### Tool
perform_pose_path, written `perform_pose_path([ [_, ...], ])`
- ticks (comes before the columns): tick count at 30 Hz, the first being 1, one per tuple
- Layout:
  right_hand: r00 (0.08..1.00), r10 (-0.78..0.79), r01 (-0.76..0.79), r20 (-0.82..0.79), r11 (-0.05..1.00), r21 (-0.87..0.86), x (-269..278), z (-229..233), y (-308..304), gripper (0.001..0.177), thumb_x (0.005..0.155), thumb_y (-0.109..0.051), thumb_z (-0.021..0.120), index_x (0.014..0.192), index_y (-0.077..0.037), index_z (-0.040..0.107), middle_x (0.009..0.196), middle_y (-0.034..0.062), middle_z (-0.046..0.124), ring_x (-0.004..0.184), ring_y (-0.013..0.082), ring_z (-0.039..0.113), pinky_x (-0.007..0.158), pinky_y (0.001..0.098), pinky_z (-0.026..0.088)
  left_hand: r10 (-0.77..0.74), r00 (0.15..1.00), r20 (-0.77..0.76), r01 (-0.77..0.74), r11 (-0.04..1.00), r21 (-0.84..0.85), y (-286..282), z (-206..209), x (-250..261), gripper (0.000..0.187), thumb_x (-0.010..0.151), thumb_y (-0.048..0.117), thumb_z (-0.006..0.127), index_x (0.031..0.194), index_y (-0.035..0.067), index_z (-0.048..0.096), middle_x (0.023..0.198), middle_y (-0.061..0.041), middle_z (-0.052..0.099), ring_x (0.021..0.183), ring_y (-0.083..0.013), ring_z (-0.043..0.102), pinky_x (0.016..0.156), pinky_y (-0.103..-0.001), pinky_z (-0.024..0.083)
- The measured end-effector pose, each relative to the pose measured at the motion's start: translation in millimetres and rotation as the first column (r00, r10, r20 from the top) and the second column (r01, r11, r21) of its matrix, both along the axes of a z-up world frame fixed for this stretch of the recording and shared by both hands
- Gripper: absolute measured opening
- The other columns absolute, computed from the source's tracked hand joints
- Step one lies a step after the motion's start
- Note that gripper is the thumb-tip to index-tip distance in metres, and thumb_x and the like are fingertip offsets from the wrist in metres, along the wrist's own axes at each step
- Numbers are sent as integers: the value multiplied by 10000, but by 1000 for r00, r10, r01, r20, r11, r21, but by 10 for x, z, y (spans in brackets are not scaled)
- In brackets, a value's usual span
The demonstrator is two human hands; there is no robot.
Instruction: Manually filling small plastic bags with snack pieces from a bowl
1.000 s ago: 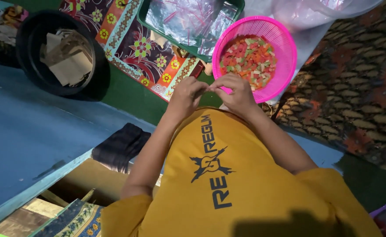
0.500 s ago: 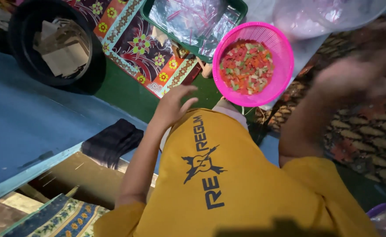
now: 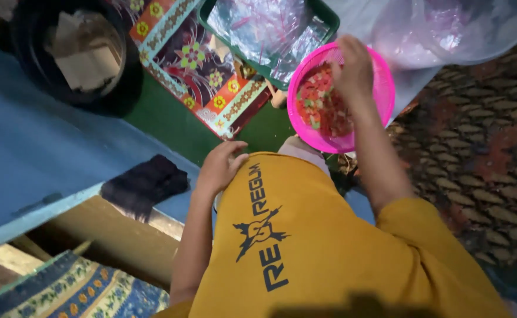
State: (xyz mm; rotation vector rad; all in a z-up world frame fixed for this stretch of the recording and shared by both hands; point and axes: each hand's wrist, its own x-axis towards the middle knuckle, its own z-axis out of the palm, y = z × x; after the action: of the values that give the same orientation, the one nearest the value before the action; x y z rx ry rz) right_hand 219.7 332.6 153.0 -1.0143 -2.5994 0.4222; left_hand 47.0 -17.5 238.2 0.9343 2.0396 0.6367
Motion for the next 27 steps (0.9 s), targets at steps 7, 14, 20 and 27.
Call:
perform_pose_path([
  [7,983,102,-110,-150,993,-48,-442,-203,-60,160,917,-39,759,1075,-22,739,1077,109,719,988,289,659,891,401,541,127,992,-12,-128,989,-74,-426,-344,-17,284,885,237,676,1122,92,731,1097,-55,754,947,-249,697,823,-355,537],
  [14,978,210,-208,-12,959,-191,-1329,-1004,418,413,846,-163,783,1228,-40,686,1155,157,695,996,370,662,852,452,533,181,978,-102,-207,889,-407,-2061,-2232,245,435,859,247,685,1250,56,672,1233,-164,704,1112,-397,654,961,-461,523],
  [20,964,237,-246,123,967,65,-2031,-1593,594,460,861,-164,696,1299,-50,614,1435,246,502,1282,444,505,991,533,484,569,822,20,-484,717,-502,-2721,-2376,1129,395,899,346,588,1128,62,740,960,-134,781,893,-300,723,847,-394,565],
  [27,995,-100,99,28,995,26,-2398,-1888,730,300,852,19,546,1083,-84,708,1096,134,677,1033,359,614,939,469,483,686,728,5,-578,616,-535,-2942,-2486,1263,414,818,283,719,1176,78,745,993,-125,783,913,-263,724,825,-373,575],
])
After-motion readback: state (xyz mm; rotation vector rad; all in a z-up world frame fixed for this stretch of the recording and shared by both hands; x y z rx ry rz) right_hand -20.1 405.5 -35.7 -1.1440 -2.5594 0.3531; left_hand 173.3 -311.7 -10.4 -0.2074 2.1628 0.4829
